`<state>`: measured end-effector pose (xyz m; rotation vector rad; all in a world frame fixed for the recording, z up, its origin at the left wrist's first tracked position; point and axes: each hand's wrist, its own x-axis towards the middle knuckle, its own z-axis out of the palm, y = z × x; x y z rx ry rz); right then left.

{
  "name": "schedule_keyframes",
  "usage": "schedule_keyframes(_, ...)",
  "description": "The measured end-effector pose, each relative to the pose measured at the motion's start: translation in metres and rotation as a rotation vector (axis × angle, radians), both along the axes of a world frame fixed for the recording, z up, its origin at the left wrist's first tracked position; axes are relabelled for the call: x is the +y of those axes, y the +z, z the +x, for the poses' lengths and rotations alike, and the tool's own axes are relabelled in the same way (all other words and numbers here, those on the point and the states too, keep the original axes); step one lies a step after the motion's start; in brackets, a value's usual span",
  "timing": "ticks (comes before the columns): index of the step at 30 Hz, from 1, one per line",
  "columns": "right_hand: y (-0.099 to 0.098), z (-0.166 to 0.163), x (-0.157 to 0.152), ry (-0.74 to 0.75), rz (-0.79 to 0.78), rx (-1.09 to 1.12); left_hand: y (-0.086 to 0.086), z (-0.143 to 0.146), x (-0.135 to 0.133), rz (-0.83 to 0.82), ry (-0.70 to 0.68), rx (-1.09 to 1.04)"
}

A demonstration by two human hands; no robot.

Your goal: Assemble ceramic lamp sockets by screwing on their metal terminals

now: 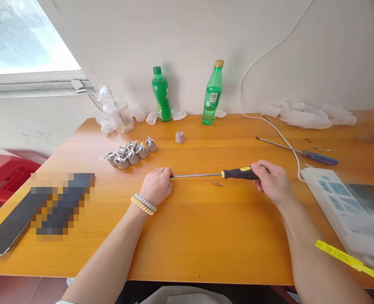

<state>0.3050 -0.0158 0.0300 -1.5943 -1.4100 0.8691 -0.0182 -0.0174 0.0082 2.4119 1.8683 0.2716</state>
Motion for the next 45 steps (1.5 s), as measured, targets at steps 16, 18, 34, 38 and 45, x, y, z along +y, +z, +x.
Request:
schedule_keyframes(16, -0.005, -0.009, 0.001, 0.014, -0.026, 0.261, 0.000, 0.002, 0.000, 0.016, 0.042, 0.010)
schedule_keyframes(18, -0.004, -0.013, 0.000, -0.008, -0.054, 0.261, -0.002, 0.001, 0.000, 0.030, 0.047, -0.004)
schedule_keyframes(34, -0.006, -0.007, 0.016, -0.280, -0.015, 0.660, 0.001, -0.010, 0.007, 0.082, 0.000, -0.490)
schedule_keyframes(38, -0.009, 0.007, 0.022, -0.422, -0.016, 0.727, 0.002, -0.010, 0.006, -0.007, 0.059, -0.658)
schedule_keyframes(45, -0.017, 0.014, 0.026, -0.440, 0.008, 0.704, -0.007, -0.012, 0.011, -0.001, 0.042, -0.790)
